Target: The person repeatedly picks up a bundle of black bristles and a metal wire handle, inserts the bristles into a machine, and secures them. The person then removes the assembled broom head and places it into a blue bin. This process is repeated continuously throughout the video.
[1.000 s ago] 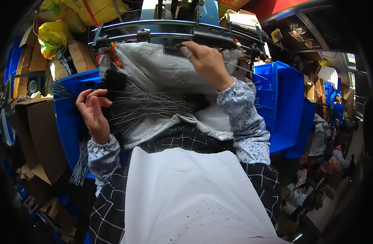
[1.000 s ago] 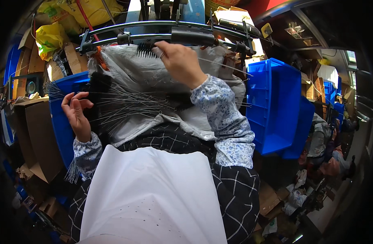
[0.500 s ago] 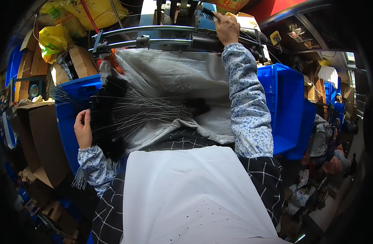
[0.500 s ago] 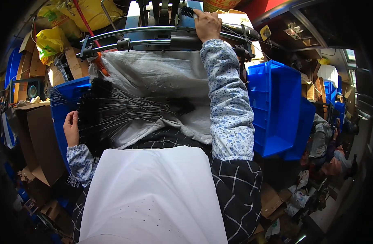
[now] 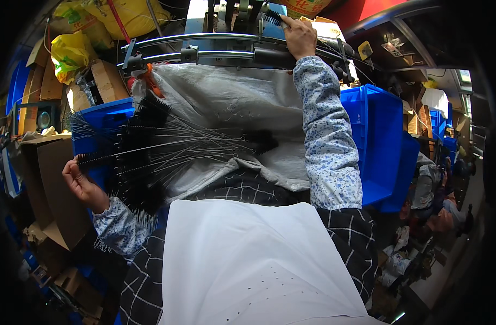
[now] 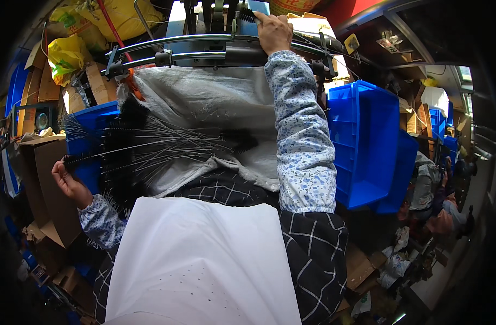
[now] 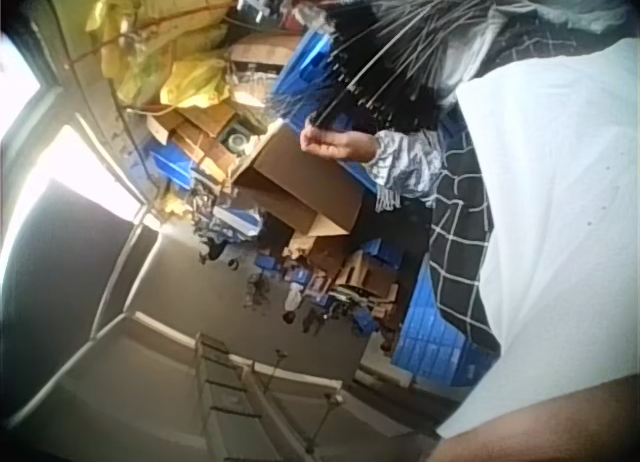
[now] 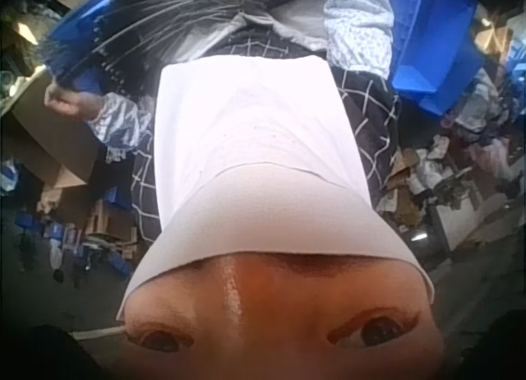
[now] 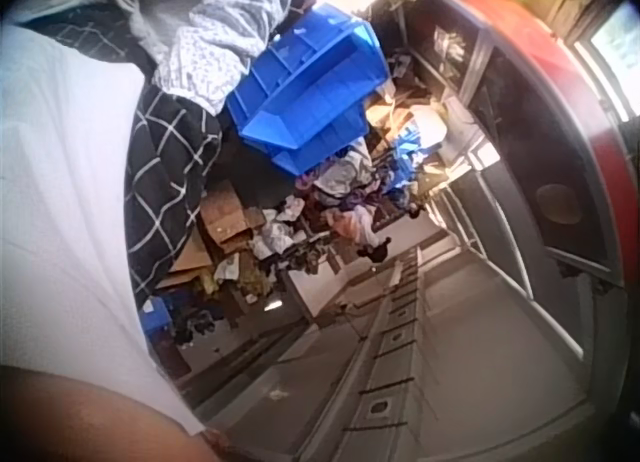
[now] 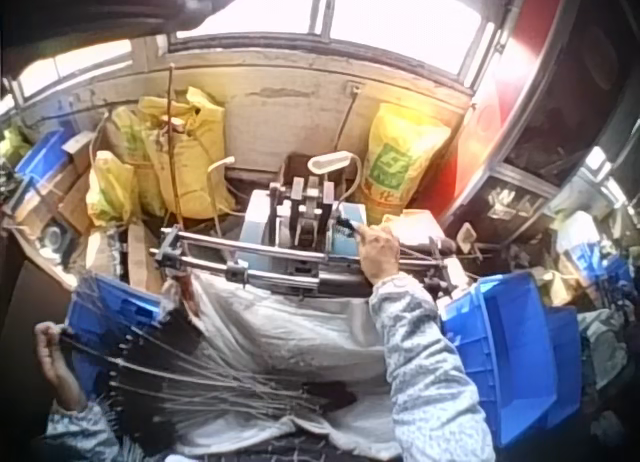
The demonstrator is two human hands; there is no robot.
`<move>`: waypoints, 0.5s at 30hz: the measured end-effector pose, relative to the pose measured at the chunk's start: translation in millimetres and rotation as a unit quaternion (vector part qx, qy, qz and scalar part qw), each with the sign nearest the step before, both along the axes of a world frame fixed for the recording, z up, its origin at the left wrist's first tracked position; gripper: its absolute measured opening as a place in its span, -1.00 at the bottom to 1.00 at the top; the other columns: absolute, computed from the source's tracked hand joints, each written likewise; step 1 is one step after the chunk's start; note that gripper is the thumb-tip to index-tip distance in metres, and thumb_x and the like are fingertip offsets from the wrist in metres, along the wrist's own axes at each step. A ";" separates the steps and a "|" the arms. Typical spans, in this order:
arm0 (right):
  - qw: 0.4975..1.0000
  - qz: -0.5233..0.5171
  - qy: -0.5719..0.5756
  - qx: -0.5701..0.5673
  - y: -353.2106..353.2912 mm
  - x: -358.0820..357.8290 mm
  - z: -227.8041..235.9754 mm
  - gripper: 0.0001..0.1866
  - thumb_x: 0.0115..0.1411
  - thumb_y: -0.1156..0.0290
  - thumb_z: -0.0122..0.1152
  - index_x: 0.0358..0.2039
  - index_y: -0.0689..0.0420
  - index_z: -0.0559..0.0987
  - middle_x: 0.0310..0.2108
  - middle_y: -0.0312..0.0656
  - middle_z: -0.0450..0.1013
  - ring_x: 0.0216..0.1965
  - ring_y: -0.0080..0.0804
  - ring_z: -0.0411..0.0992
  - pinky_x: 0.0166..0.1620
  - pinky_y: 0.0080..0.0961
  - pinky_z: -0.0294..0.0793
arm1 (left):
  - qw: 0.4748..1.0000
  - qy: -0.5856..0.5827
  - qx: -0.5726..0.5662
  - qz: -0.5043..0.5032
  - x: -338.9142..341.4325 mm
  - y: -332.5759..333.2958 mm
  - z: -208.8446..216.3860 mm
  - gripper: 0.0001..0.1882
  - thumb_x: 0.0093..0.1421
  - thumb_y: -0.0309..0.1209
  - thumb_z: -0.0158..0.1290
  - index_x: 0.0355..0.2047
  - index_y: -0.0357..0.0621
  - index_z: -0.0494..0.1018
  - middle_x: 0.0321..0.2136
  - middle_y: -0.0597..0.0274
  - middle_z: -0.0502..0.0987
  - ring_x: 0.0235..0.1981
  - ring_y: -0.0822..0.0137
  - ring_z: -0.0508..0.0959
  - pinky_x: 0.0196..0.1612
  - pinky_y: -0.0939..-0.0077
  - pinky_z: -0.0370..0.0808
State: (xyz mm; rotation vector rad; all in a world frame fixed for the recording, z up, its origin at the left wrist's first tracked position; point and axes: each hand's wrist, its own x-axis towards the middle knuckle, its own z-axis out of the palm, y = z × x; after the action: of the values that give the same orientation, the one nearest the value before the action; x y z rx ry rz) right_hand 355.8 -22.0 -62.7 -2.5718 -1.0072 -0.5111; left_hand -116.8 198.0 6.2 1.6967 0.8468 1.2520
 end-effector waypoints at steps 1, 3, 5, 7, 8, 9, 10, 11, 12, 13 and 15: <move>1.000 -0.017 -0.010 0.000 -1.2 -0.3 2.5 -0.75 0.09 0.20 -0.03 -0.21 -0.15 0.50 -0.44 -0.31 0.44 -0.28 -0.31 0.32 -0.18 -0.37 0.24 | 0.998 -0.056 -0.016 -0.017 0.5 -0.2 7.8 -0.81 0.23 -0.38 -0.26 -0.31 -0.25 0.28 -0.36 0.15 0.37 -0.29 0.41 0.37 -0.16 0.59 0.32; 1.000 -0.012 -0.017 0.001 -1.9 2.7 -0.8 -0.74 0.09 0.19 -0.04 -0.21 -0.15 0.50 -0.44 -0.32 0.44 -0.28 -0.32 0.32 -0.19 -0.37 0.24 | 0.992 -0.122 -0.011 -0.026 -3.7 -0.2 25.1 -0.81 0.22 -0.39 -0.27 -0.31 -0.28 0.27 -0.34 0.11 0.36 -0.27 0.36 0.38 -0.15 0.53 0.35; 1.000 -0.010 -0.014 -0.001 -1.9 3.6 -3.3 -0.74 0.09 0.18 -0.04 -0.21 -0.16 0.49 -0.44 -0.32 0.43 -0.28 -0.32 0.32 -0.19 -0.36 0.23 | 0.989 -0.143 0.025 -0.013 -13.5 4.1 39.6 -0.81 0.21 -0.41 -0.23 -0.31 -0.31 0.27 -0.34 0.08 0.35 -0.25 0.32 0.40 -0.12 0.47 0.36; 1.000 -0.015 -0.008 -0.008 -2.8 2.8 -2.9 -0.74 0.09 0.18 -0.05 -0.20 -0.16 0.49 -0.43 -0.32 0.43 -0.27 -0.32 0.32 -0.18 -0.36 0.23 | 0.987 -0.094 0.123 0.044 -23.0 12.7 47.9 -0.80 0.21 -0.40 -0.26 -0.32 -0.32 0.26 -0.34 0.07 0.35 -0.29 0.32 0.40 -0.16 0.50 0.40; 1.000 -0.015 -0.006 -0.008 -1.9 2.6 -2.6 -0.74 0.09 0.18 -0.05 -0.20 -0.16 0.49 -0.43 -0.32 0.43 -0.27 -0.32 0.32 -0.18 -0.35 0.23 | 0.980 -0.069 0.173 0.075 -27.7 15.2 52.3 -0.79 0.22 -0.40 -0.27 -0.32 -0.33 0.25 -0.35 0.06 0.34 -0.32 0.31 0.40 -0.19 0.52 0.42; 1.000 -0.015 -0.004 -0.008 -1.3 2.5 -2.6 -0.74 0.10 0.18 -0.05 -0.20 -0.16 0.49 -0.42 -0.32 0.43 -0.27 -0.32 0.32 -0.18 -0.35 0.23 | 0.978 -0.071 0.182 0.080 -31.5 16.8 55.5 -0.80 0.21 -0.42 -0.27 -0.32 -0.36 0.25 -0.36 0.07 0.33 -0.33 0.31 0.41 -0.22 0.53 0.44; 1.000 -0.015 -0.002 -0.008 -1.0 2.4 -2.6 -0.74 0.10 0.18 -0.05 -0.20 -0.17 0.49 -0.42 -0.32 0.44 -0.26 -0.32 0.32 -0.18 -0.34 0.23 | 0.979 -0.098 0.162 0.078 -33.0 16.4 53.9 -0.80 0.21 -0.42 -0.27 -0.32 -0.36 0.25 -0.37 0.08 0.33 -0.32 0.31 0.41 -0.22 0.52 0.45; 1.000 -0.018 -0.002 -0.011 -0.7 2.2 -2.0 -0.74 0.10 0.19 -0.05 -0.20 -0.17 0.49 -0.42 -0.32 0.43 -0.27 -0.32 0.32 -0.18 -0.34 0.23 | 0.979 -0.125 0.141 0.075 -28.7 12.7 54.1 -0.80 0.21 -0.43 -0.27 -0.32 -0.36 0.26 -0.37 0.08 0.33 -0.32 0.31 0.41 -0.23 0.52 0.45; 1.000 -0.021 -0.002 -0.015 -0.8 1.9 -1.4 -0.74 0.10 0.19 -0.05 -0.20 -0.17 0.49 -0.42 -0.32 0.43 -0.27 -0.32 0.32 -0.18 -0.34 0.23 | 0.978 -0.152 0.120 0.072 -24.3 8.7 53.8 -0.80 0.21 -0.43 -0.27 -0.32 -0.35 0.26 -0.38 0.08 0.33 -0.32 0.31 0.41 -0.23 0.52 0.45; 1.000 -0.024 -0.002 -0.020 -0.8 1.6 -0.9 -0.74 0.10 0.20 -0.05 -0.20 -0.17 0.49 -0.42 -0.32 0.43 -0.27 -0.32 0.32 -0.18 -0.34 0.23 | 0.978 -0.186 0.079 0.053 -19.0 2.9 53.0 -0.79 0.20 -0.41 -0.25 -0.32 -0.35 0.27 -0.37 0.08 0.33 -0.32 0.32 0.41 -0.24 0.52 0.45; 1.000 -0.007 -0.008 -0.006 -1.5 3.6 -4.8 -0.74 0.09 0.20 -0.05 -0.20 -0.16 0.49 -0.44 -0.32 0.43 -0.28 -0.32 0.32 -0.19 -0.35 0.23 | 0.979 -0.199 0.035 0.025 -18.8 1.5 44.8 -0.76 0.21 -0.38 -0.25 -0.29 -0.35 0.27 -0.34 0.03 0.34 -0.29 0.29 0.40 -0.17 0.48 0.40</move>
State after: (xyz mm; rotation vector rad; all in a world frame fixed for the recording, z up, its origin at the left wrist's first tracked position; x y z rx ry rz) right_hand 359.4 -23.5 -67.5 -2.5909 -1.0017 -0.5319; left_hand -135.6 199.6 51.0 1.4140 0.6122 1.6040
